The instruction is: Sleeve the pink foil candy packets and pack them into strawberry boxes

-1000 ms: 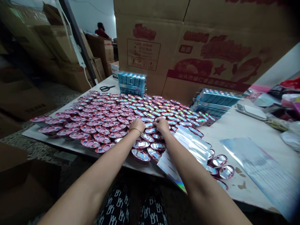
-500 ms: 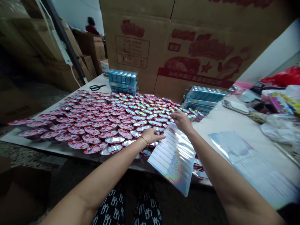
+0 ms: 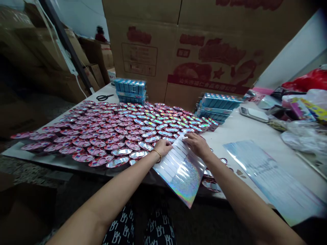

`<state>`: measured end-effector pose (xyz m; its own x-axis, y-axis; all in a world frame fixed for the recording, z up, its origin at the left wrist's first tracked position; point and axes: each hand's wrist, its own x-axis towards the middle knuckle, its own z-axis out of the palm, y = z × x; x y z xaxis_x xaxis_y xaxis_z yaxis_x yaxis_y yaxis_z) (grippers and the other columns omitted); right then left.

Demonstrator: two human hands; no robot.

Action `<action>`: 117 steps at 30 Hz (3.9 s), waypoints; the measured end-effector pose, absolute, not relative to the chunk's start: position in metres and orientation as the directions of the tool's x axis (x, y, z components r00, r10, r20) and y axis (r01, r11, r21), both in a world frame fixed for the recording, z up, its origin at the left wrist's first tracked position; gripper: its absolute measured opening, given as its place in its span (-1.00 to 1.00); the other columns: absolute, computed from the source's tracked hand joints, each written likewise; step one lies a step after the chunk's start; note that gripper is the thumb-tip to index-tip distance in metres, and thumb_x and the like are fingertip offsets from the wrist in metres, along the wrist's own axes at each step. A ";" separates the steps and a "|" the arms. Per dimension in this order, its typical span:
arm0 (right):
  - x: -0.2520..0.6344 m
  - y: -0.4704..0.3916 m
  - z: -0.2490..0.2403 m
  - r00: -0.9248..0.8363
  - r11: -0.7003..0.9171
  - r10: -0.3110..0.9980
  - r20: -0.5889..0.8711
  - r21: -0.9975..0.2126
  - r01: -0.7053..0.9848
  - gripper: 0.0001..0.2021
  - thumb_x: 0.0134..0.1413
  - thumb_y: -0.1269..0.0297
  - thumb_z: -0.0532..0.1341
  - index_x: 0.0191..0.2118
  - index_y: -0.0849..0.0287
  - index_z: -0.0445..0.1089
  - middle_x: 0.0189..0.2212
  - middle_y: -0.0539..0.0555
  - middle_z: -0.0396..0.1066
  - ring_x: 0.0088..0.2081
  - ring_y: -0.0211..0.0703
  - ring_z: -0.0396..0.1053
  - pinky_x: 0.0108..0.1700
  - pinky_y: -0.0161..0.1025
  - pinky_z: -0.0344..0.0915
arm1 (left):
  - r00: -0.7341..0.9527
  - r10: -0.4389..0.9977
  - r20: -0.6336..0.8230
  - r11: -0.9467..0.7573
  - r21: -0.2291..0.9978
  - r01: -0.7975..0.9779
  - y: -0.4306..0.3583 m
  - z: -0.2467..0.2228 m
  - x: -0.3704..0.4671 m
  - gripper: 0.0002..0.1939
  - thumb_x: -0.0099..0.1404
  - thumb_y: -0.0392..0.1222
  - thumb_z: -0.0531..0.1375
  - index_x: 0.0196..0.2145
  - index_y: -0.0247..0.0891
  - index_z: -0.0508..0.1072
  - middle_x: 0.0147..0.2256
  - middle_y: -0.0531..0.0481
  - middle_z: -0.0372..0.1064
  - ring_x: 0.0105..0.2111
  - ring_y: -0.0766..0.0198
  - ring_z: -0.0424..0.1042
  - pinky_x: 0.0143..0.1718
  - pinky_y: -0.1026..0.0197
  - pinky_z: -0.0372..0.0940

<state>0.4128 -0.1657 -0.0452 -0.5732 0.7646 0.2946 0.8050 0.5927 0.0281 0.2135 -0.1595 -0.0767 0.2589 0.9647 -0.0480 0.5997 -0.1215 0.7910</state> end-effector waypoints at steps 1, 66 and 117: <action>0.416 -0.169 -0.040 -0.560 0.584 0.768 0.311 0.020 0.812 -0.79 0.10 0.37 0.03 -0.33 0.14 0.42 -0.16 0.14 0.36 -0.18 -0.14 0.26 -0.16 -0.24 0.17 | 0.250 0.967 -0.054 -0.119 0.772 0.624 -0.160 -0.076 0.213 -0.81 0.04 -0.24 0.11 -0.47 -0.31 0.52 -0.52 0.04 0.43 -0.47 0.33 0.33 -0.45 0.34 0.16; 0.422 -0.129 -0.048 -0.408 0.464 0.853 0.325 -0.119 0.878 -0.75 0.03 0.42 0.08 -0.23 0.09 0.47 -0.22 0.13 0.37 -0.22 -0.11 0.28 -0.16 -0.21 0.21 | 0.357 0.929 -0.094 -0.206 0.670 0.713 -0.145 -0.064 0.227 -0.78 0.04 -0.11 0.14 -0.52 -0.29 0.50 -0.58 0.04 0.34 -0.50 0.33 0.26 -0.49 0.31 0.04; 0.097 -0.232 -0.074 -0.242 0.221 0.966 0.092 -0.780 0.586 -0.86 -0.10 0.27 0.15 -0.55 0.16 0.39 -0.54 -0.02 0.38 -0.45 -0.27 0.27 -0.36 -0.34 0.14 | -0.412 0.911 0.026 0.242 0.776 0.583 -0.289 -0.081 -0.065 -0.64 0.05 0.04 0.13 -0.49 -0.34 0.50 -0.58 0.04 0.38 -0.51 0.32 0.29 -0.48 0.34 0.08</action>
<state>0.0966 -0.2321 -0.0745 -0.2419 0.9659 0.0922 0.5857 0.2211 -0.7798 -0.0652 -0.2895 -0.0808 -0.4121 0.9108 0.0255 0.5828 0.2420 0.7757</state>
